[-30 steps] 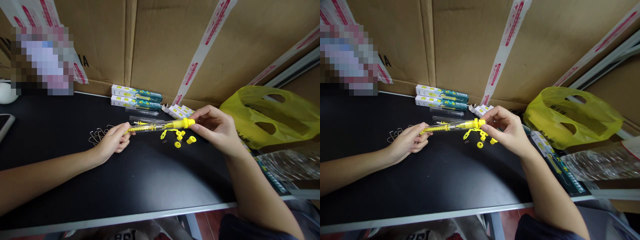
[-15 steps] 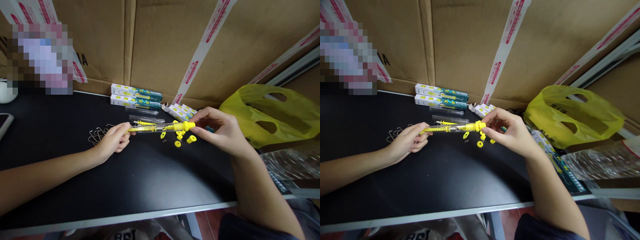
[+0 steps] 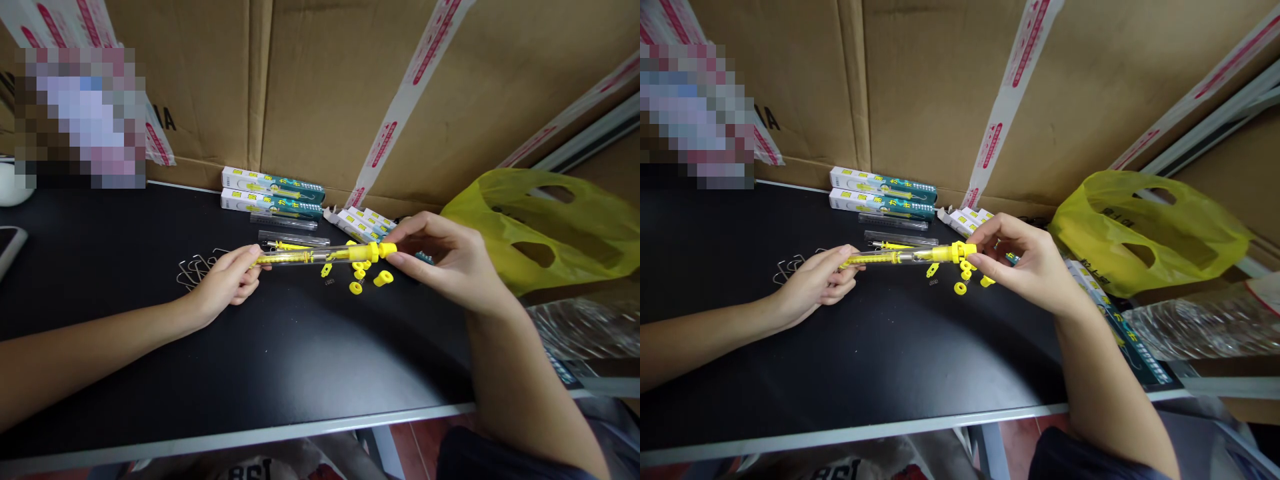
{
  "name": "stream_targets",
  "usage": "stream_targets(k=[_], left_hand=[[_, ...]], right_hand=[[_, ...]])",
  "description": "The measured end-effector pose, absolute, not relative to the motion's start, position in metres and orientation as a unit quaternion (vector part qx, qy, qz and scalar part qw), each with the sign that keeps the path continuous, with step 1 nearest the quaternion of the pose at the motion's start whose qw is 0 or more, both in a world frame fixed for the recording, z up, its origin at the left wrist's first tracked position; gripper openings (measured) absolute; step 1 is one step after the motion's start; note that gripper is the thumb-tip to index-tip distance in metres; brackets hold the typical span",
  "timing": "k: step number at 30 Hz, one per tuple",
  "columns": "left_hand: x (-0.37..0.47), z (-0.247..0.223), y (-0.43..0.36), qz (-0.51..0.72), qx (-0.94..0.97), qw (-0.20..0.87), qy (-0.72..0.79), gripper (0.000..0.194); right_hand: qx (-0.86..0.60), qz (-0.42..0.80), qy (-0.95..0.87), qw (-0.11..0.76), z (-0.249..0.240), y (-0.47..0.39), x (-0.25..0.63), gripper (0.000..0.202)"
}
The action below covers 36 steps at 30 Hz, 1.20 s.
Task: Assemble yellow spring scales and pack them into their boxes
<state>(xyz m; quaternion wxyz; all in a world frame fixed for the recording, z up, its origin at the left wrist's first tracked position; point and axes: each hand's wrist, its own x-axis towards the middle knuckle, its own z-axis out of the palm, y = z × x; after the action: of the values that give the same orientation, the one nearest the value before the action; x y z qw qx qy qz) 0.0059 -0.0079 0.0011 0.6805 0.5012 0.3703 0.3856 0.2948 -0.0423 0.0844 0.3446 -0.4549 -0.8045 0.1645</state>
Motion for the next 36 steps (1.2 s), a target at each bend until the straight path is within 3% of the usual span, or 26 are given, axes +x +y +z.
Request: stream_targets(k=[36], left_hand=[[0.0069, 0.0014, -0.0087, 0.384, 0.499, 0.682, 0.373, 0.030]], right_hand=[[-0.477, 0.148, -0.815, 0.295, 0.0850, -0.0410, 0.2920, 0.028]])
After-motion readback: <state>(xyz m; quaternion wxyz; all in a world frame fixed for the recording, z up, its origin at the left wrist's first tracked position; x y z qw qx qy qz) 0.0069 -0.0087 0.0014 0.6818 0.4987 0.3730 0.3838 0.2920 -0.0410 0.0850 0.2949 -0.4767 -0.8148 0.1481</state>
